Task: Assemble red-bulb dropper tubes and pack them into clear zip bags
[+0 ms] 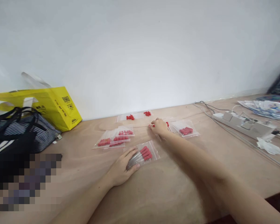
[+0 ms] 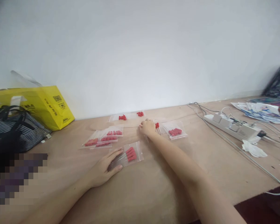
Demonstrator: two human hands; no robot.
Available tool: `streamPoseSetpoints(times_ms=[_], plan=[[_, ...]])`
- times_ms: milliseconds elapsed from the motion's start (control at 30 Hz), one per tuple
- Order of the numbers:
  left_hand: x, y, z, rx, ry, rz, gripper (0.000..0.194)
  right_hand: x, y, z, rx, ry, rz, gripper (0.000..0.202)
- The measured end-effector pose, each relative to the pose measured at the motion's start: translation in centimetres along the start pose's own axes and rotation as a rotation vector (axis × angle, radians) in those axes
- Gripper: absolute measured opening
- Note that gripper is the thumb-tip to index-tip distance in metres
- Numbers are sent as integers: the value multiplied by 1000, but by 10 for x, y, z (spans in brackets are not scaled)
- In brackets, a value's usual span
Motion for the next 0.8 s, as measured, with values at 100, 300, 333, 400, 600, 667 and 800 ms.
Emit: streamPoseSetpoints(times_ms=[100,300,333,400,600,667,800], plan=[[1,-3,3,2,41,12,44,-14,-5,-16,63,16,-6,17],[4,-4,4,0,53,-37,39,-17,-14,-22,15,38,-5,11],[4,-5,3,4,46,-43,40,-15,-15,-16,-17,40,6,12],[5,-5,1,6,44,-45,40,-9,-15,0,-84,42,38,15],[2,-5,-1,-14,44,-21,41,43,19,49,-686,155,94,25],[0,-4,0,-28,49,-17,41,63,34,50,-837,179,29,30],[-1,-4,0,-50,50,-18,41,85,48,38,-971,210,-132,32]])
Point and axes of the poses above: each hand's wrist, its own x-axis away from the middle knuckle, its own z-axis out of the back of the hand, y = z × x, the point moved 7 cm from there along -x, towards the middle knuckle, and after that the axes turned 9 degrees about -x, right-handed, at the moved point
